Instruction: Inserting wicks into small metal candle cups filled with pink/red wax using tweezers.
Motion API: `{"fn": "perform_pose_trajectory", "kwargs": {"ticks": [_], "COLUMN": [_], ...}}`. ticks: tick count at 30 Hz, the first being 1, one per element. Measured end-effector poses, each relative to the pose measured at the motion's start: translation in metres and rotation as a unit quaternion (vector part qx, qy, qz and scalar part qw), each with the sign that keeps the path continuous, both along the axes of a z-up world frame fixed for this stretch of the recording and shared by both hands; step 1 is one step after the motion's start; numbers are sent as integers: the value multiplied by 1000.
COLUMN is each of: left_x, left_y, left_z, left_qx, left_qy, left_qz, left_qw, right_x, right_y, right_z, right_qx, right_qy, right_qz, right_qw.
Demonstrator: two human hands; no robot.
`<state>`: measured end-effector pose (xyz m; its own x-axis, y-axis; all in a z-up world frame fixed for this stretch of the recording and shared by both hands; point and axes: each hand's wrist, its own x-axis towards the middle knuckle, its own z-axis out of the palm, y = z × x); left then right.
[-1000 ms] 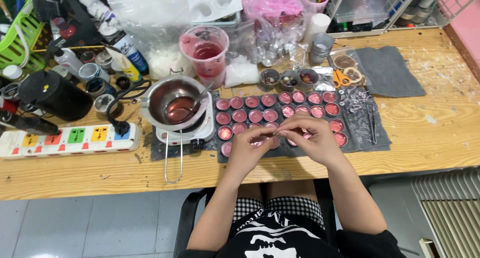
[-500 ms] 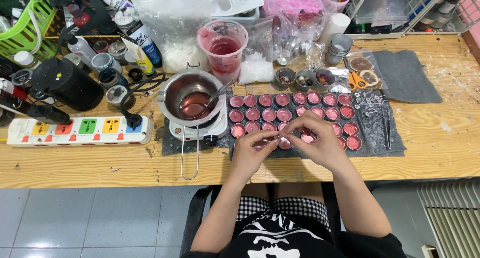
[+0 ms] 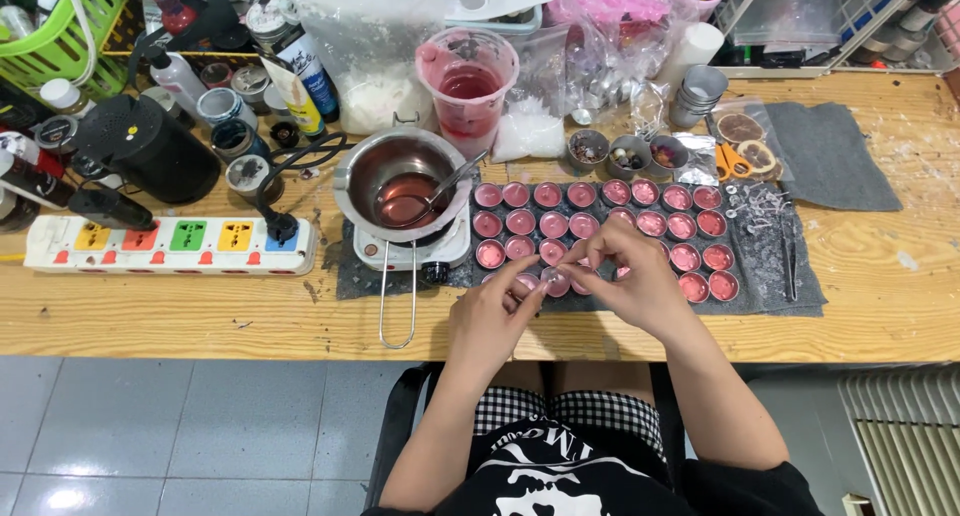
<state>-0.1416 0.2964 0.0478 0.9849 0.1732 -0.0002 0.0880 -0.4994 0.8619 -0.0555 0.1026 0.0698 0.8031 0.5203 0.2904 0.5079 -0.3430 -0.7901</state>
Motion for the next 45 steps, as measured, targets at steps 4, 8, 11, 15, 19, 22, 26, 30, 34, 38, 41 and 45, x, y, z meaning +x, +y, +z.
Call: {"fn": "perform_pose_trajectory", "kwargs": {"ticks": [4,8,11,15,19,22,26,30,34,38,41,45], "left_x": [0,-3,-8,-16,-22,-23,-22,-22,-21,-20,-21,-21], "left_y": [5,7,13,28,35,35,35,35,36,35,35,35], "left_z": [-16,-31,-22,-12,-16,-17,-11,-12,-16,-16,-12,-16], "left_qx": [0,7,23,71,57,66,70,69,65,67,66,68], "left_qy": [8,-49,-33,36,51,70,66,63,60,57,60,67], "left_qz": [13,33,41,29,23,14,11,12,11,8,9,10], "left_qw": [1000,998,998,996,997,995,995,996,996,996,996,995], "right_x": [-4,-3,-2,3,18,25,33,31,31,31,31,31], "right_y": [18,26,33,53,69,78,85,89,90,90,89,89], "right_z": [3,12,15,7,-20,-33,-43,-42,-42,-42,-43,-44], "right_qx": [48,-5,-44,-76,-84,-119,-127,-132,-131,-133,-129,-120], "right_qy": [11,-27,-58,-99,-135,-135,-157,-156,-159,-156,-154,-142], "right_qz": [46,53,50,12,5,3,24,27,27,24,24,23], "right_qw": [998,998,996,992,987,984,979,979,978,979,979,982]}}
